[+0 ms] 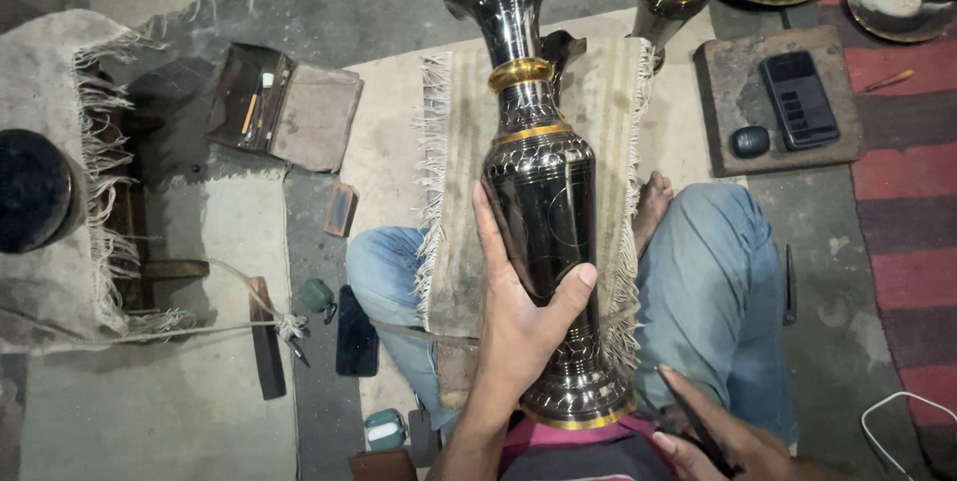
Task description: The person sits on the floor holding a tall brass vase steady with one hand while using a small engraving tool in the other hand to carve decorative patterns into the vase's surface, repositioning the vase between passes to work different areas.
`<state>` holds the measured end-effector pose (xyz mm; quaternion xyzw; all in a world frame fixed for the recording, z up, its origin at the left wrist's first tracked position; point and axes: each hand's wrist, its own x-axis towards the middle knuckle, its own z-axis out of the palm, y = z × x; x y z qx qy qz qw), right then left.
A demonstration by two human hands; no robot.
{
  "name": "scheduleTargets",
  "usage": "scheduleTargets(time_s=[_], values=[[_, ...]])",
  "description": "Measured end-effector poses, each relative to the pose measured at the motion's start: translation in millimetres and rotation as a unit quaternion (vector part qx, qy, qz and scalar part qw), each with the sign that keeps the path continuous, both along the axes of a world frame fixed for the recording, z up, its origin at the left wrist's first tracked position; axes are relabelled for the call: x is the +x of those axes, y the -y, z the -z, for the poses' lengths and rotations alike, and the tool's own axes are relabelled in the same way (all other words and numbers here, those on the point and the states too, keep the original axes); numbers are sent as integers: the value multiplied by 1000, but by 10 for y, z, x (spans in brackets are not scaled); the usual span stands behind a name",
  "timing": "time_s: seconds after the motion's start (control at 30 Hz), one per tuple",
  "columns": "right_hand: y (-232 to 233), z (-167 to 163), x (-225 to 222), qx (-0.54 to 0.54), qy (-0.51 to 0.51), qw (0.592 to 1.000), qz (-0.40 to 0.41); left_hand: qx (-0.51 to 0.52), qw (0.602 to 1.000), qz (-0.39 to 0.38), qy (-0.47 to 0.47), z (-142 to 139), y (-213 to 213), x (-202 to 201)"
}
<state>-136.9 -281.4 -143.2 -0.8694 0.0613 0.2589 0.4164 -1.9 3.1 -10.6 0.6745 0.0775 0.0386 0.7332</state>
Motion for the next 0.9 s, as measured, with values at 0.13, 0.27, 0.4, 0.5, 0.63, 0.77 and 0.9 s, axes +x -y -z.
scheduleTargets(time_s=[0.13,0.27,0.4,0.5,0.63,0.77,0.9], values=[[114,8,20,66,55,995,-48,2,1000,-1,11,13,21,-16],[104,3,34,-49,-4,999,-19,6,1000,-1,12,16,20,-13],[80,-55,254,-9,-36,987,-159,-23,1000,6,-2,8,23,-16],[-166,-148,158,22,15,998,-58,-25,1000,-2,11,10,49,-16],[-639,-92,21,155,136,974,97,16,1000,-10,5,11,40,-22],[-755,-47,-35,126,144,975,112,-7,1000,-2,-4,23,34,-16],[-785,1,-56,179,205,954,125,-18,1000,-1,15,27,54,-25]])
